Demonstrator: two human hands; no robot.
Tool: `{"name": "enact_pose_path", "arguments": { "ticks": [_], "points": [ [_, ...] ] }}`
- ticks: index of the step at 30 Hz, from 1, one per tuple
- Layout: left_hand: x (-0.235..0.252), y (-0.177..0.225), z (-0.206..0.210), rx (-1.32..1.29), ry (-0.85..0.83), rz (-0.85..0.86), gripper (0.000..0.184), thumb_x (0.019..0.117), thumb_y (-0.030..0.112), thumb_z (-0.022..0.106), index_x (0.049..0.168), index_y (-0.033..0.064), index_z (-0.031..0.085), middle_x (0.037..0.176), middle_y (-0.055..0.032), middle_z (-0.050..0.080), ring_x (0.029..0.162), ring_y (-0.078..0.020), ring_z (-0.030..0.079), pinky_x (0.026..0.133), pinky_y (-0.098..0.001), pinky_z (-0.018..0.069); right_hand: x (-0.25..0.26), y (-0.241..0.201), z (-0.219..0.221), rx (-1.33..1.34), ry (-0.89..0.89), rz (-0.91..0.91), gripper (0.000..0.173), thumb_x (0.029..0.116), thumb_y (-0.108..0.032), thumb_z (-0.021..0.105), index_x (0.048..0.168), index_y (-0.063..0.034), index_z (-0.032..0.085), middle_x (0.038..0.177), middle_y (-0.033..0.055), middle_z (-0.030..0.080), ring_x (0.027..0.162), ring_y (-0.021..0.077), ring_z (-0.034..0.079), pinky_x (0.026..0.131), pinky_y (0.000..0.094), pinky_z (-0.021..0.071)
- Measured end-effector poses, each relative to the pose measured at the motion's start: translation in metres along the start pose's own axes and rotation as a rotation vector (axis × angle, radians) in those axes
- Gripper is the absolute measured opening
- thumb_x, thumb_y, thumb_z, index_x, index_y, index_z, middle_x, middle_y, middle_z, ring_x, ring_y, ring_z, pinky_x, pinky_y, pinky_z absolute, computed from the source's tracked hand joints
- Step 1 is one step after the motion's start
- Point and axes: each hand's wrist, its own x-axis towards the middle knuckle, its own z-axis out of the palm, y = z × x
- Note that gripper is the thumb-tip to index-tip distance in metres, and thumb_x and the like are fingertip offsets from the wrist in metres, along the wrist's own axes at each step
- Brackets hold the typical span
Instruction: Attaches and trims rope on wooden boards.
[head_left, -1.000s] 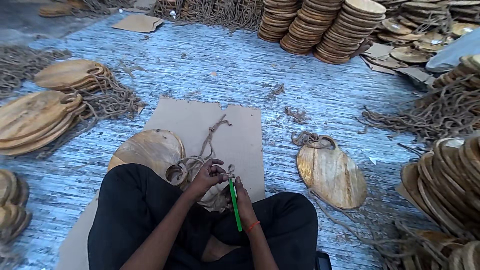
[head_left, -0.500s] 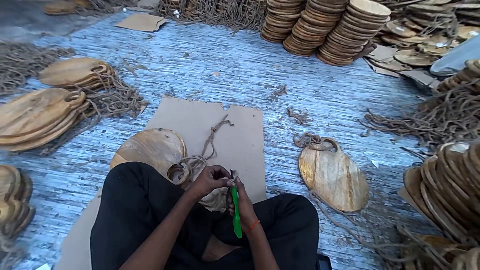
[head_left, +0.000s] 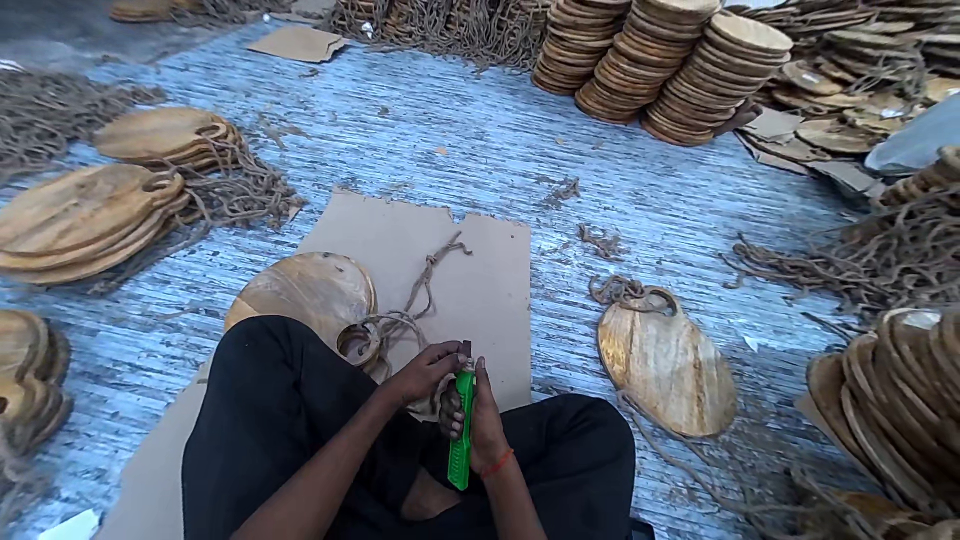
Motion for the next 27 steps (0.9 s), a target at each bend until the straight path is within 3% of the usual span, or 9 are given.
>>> {"name": "enact_pose_path", "arguments": {
  "ticks": [2, 3, 4, 6, 9, 14, 16, 20, 27],
  "points": [
    [0.002, -0.003, 0.003, -0.007, 0.057, 0.006, 0.029, 0.1077, 0.027, 0.041, 0.102, 0.0065, 0.061, 0.081, 0.0025, 0.059, 0.072, -0.0046, 0.059, 0.071, -0.0245, 0.0513, 0.000, 0.005, -0.001, 0.081, -0.071, -0.026, 0.079, 0.0984, -0.077, 0.015, 0.073, -0.0135, 0.055, 0.056, -0.0033, 0.051, 0.044, 0.0058, 0.048, 0.042, 0.0192, 0.0419],
    [0.003, -0.005, 0.004, -0.005, 0.086, 0.006, 0.030, 0.1079, 0.028, 0.042, 0.101, 0.0061, 0.061, 0.078, 0.0021, 0.059, 0.069, -0.0050, 0.058, 0.067, -0.0244, 0.0512, 0.000, 0.007, -0.001, 0.118, -0.117, -0.050, 0.072, 0.0989, -0.074, 0.029, 0.076, -0.0130, 0.058, 0.059, -0.0039, 0.052, 0.046, 0.0044, 0.050, 0.044, 0.0179, 0.0432],
    [0.003, -0.007, 0.004, -0.010, 0.108, 0.004, 0.030, 0.1075, 0.028, 0.043, 0.100, 0.0064, 0.061, 0.075, 0.0027, 0.058, 0.065, -0.0044, 0.056, 0.063, -0.0235, 0.0498, 0.000, 0.009, -0.001, 0.129, -0.141, -0.081, 0.056, 0.1002, -0.063, 0.046, 0.080, -0.0123, 0.059, 0.062, -0.0044, 0.053, 0.048, 0.0034, 0.051, 0.046, 0.0172, 0.0448],
    [0.004, -0.011, 0.001, -0.041, 0.137, -0.019, 0.028, 0.1066, 0.029, 0.044, 0.094, 0.0092, 0.060, 0.069, 0.0056, 0.052, 0.056, -0.0022, 0.047, 0.053, -0.0199, 0.0405, 0.001, 0.010, -0.005, 0.041, -0.135, -0.135, 0.025, 0.0975, -0.034, 0.057, 0.090, -0.0104, 0.054, 0.064, -0.0051, 0.052, 0.051, 0.0027, 0.051, 0.049, 0.0171, 0.0466],
    [0.003, -0.007, 0.000, -0.088, 0.134, -0.054, 0.030, 0.1071, 0.028, 0.044, 0.090, 0.0098, 0.061, 0.065, 0.0069, 0.049, 0.053, -0.0018, 0.044, 0.051, -0.0189, 0.0379, 0.000, 0.011, -0.002, -0.012, -0.072, -0.175, 0.016, 0.0998, -0.020, 0.047, 0.096, -0.0056, 0.053, 0.065, -0.0033, 0.052, 0.052, 0.0040, 0.053, 0.051, 0.0180, 0.0480],
    [0.000, -0.004, 0.013, -0.176, 0.361, -0.135, 0.049, 0.1111, 0.031, 0.027, 0.088, 0.0061, 0.062, 0.064, 0.0039, 0.056, 0.054, -0.0037, 0.052, 0.053, -0.0218, 0.0467, -0.007, 0.009, 0.010, -0.084, 0.000, -0.057, 0.026, 0.1117, -0.026, 0.030, 0.121, -0.0069, 0.045, 0.071, -0.0004, 0.053, 0.052, 0.0070, 0.053, 0.047, 0.0200, 0.0481],
    [0.001, -0.007, 0.016, -0.120, 0.449, -0.197, 0.058, 0.1131, 0.038, 0.023, 0.090, 0.0024, 0.062, 0.065, -0.0005, 0.055, 0.057, -0.0089, 0.054, 0.057, -0.0272, 0.0482, -0.005, 0.011, 0.010, -0.016, 0.007, -0.005, 0.025, 0.1131, -0.027, 0.029, 0.114, -0.0089, 0.046, 0.065, -0.0024, 0.048, 0.044, 0.0043, 0.044, 0.040, 0.0173, 0.0413],
    [0.004, -0.011, 0.013, 0.201, 0.427, -0.190, 0.059, 0.1115, 0.039, 0.028, 0.074, 0.0049, 0.058, 0.062, -0.0034, 0.050, 0.058, -0.0152, 0.052, 0.060, -0.0366, 0.0470, 0.001, 0.016, 0.017, 0.043, 0.114, 0.039, 0.032, 0.1118, -0.026, 0.035, 0.087, -0.0102, 0.047, 0.052, -0.0047, 0.038, 0.035, 0.0033, 0.035, 0.034, 0.0170, 0.0342],
    [0.012, -0.021, -0.003, 0.518, 0.345, -0.091, 0.055, 0.1064, 0.032, 0.030, 0.070, 0.0018, 0.058, 0.063, -0.0083, 0.053, 0.066, -0.0236, 0.058, 0.067, -0.0462, 0.0474, 0.007, 0.028, 0.028, 0.005, 0.220, -0.039, 0.040, 0.1122, -0.024, 0.032, 0.075, -0.0129, 0.043, 0.048, -0.0064, 0.033, 0.035, 0.0026, 0.030, 0.034, 0.0176, 0.0291]
  ]
}}
